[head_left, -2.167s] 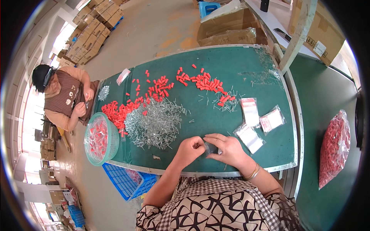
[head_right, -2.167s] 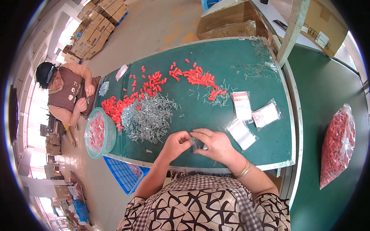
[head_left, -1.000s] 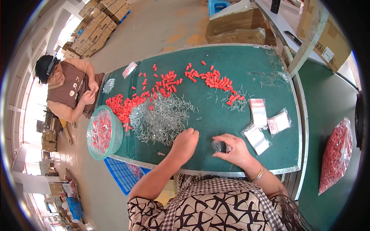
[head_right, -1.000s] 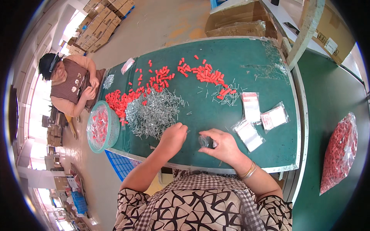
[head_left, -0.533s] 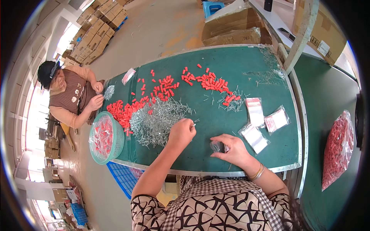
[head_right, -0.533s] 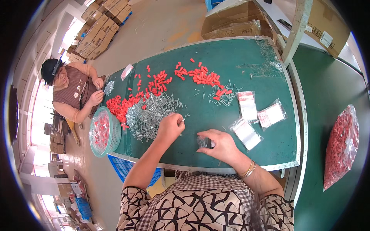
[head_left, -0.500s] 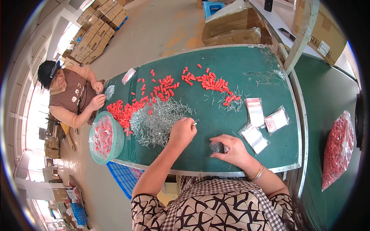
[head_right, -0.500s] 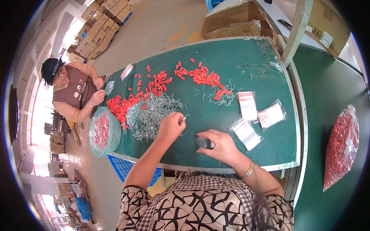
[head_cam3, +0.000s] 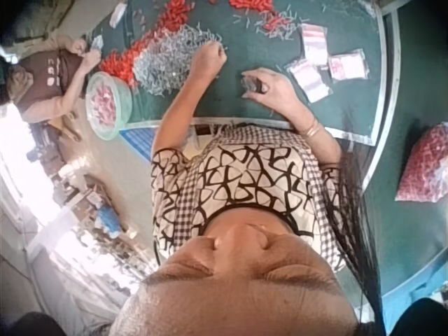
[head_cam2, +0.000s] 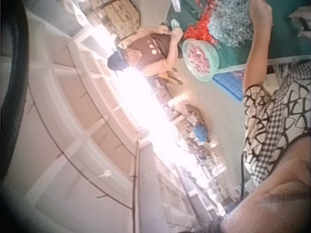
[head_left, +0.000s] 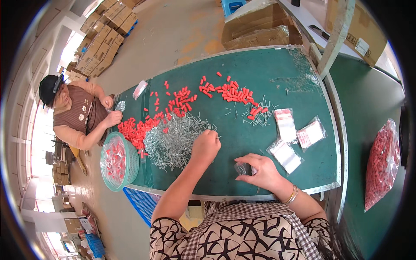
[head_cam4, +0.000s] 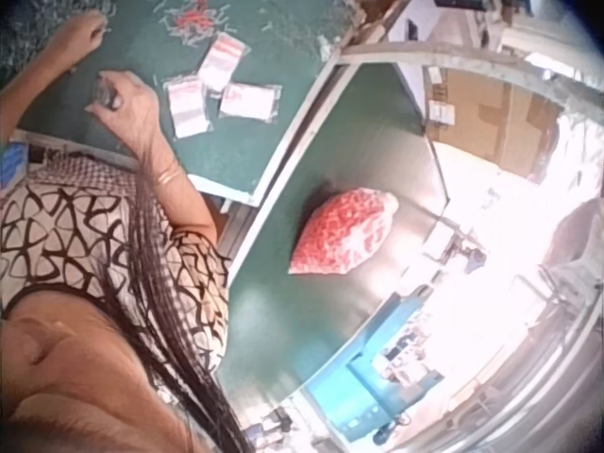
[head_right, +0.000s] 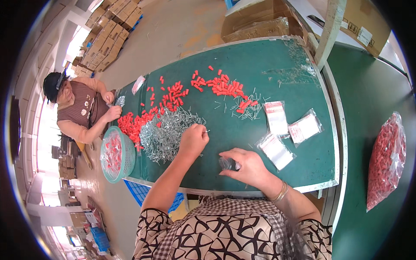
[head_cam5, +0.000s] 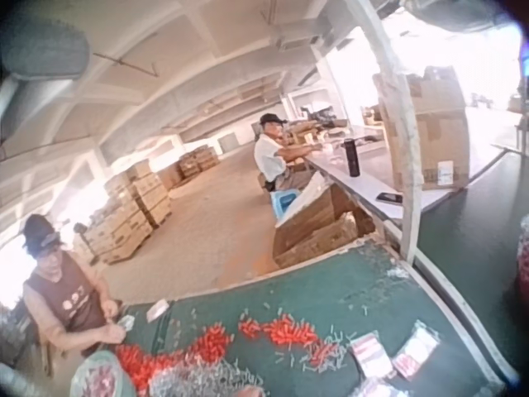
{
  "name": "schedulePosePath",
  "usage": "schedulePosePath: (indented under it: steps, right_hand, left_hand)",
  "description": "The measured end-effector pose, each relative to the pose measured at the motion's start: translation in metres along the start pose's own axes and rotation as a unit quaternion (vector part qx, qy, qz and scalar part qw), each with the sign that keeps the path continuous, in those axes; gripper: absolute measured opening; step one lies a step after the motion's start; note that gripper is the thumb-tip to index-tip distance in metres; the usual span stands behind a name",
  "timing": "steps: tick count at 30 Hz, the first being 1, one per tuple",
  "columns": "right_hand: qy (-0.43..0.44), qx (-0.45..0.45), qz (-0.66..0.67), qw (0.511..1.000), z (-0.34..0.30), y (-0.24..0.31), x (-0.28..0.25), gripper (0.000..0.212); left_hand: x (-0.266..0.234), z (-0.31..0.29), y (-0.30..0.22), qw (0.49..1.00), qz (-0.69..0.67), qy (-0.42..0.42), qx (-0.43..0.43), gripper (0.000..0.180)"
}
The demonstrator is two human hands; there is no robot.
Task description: The person picks up a small plastic bag, places a red plastic piece and a metal screw inside it by hand, and then sets the filled bag aside on the table.
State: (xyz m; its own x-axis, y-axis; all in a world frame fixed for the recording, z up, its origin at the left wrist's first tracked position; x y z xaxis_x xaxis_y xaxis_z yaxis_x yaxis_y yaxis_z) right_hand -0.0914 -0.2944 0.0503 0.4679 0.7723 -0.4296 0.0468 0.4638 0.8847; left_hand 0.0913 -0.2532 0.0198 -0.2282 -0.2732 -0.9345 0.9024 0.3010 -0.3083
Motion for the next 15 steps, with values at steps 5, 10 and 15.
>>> schedulePosePath:
  steps: [5, 10, 15]
  right_hand:
    - [0.003, 0.0, 0.012, 1.0, 0.001, -0.002, 0.001, 0.05]
    - [0.008, -0.001, 0.01, 1.0, 0.0, -0.002, 0.002, 0.049]
    - [0.007, 0.004, 0.016, 1.0, 0.0, -0.001, 0.001, 0.049]
  left_hand:
    - [-0.021, 0.009, 0.019, 0.997, -0.03, -0.057, -0.042, 0.008]
    - [-0.013, 0.017, 0.01, 1.0, 0.025, -0.01, -0.008, 0.007]
    - [-0.006, 0.015, 0.001, 0.999, 0.051, 0.005, 0.003, 0.009]
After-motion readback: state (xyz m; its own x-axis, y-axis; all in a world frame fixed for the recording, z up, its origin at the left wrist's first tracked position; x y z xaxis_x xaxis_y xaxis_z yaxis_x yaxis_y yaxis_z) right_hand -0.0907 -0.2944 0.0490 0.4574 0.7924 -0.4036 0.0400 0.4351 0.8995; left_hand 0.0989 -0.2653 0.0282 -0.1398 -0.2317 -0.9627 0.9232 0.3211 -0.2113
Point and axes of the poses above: each hand's wrist, its own z-axis towards the middle knuckle, its own x-axis out of the palm, y = z × x, the point moved 8 cm from there along z, towards the middle knuckle, and after that the axes turned 2 degrees about -z, right-handed, at the moved point
